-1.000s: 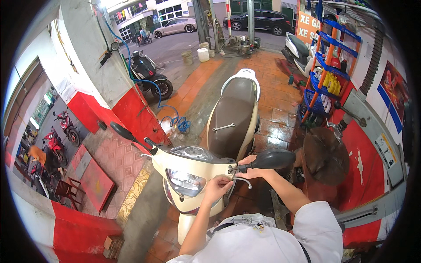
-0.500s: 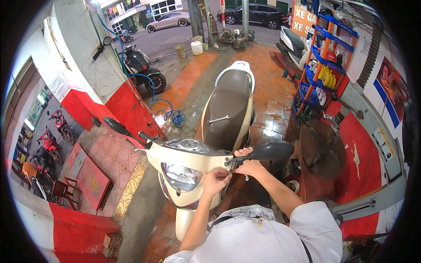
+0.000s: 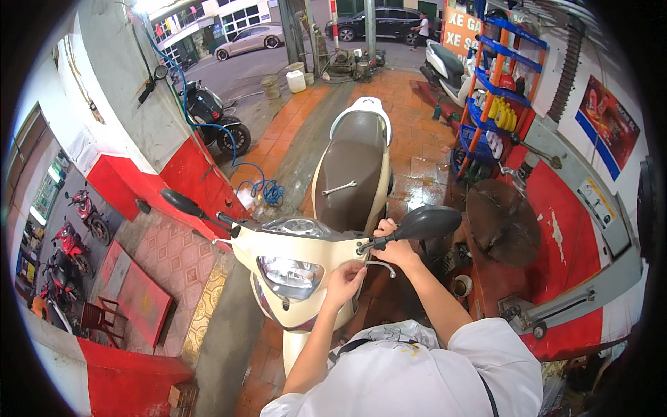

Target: The person removes a side mirror from a motorcycle with a wrench, places it on the seat, and then uses the wrench to tighten the mirror mount on the handlebar.

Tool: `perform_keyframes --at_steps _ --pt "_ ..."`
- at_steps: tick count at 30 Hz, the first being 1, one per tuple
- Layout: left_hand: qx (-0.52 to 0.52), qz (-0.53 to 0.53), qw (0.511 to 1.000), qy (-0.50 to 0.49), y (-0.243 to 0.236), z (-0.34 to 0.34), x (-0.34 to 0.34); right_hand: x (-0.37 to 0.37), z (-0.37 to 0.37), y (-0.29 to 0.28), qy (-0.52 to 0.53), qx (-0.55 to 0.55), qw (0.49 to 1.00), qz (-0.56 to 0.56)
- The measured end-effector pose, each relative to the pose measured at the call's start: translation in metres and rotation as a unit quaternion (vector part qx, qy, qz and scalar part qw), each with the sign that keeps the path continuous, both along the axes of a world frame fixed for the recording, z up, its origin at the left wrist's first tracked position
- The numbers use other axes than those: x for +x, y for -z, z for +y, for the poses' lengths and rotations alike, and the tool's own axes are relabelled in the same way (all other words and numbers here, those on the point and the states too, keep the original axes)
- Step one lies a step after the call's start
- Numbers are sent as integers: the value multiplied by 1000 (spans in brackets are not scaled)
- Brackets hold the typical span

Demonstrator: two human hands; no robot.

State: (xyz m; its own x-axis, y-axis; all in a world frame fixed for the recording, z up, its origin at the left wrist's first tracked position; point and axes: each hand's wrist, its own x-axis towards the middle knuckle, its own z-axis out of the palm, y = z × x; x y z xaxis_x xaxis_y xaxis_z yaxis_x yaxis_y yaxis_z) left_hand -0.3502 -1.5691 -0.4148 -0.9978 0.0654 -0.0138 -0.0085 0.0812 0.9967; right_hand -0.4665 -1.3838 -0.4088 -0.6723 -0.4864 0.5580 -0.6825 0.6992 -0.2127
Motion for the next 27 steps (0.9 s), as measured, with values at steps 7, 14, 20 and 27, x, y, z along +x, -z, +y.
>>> perform_keyframes --at_steps 7,14,20,27 --pt "231 -107 964 77 22 52 -11 6 10 -6 19 -4 1000 2" --pt "321 -115 940 0 23 91 -38 -21 40 -9 -41 15 998 -35" --pt "399 -63 910 -97 31 118 -63 -8 49 -2 -71 -59 984 -152" --pt "562 -15 797 -221 47 168 -104 -47 99 35 -101 -27 981 -161"
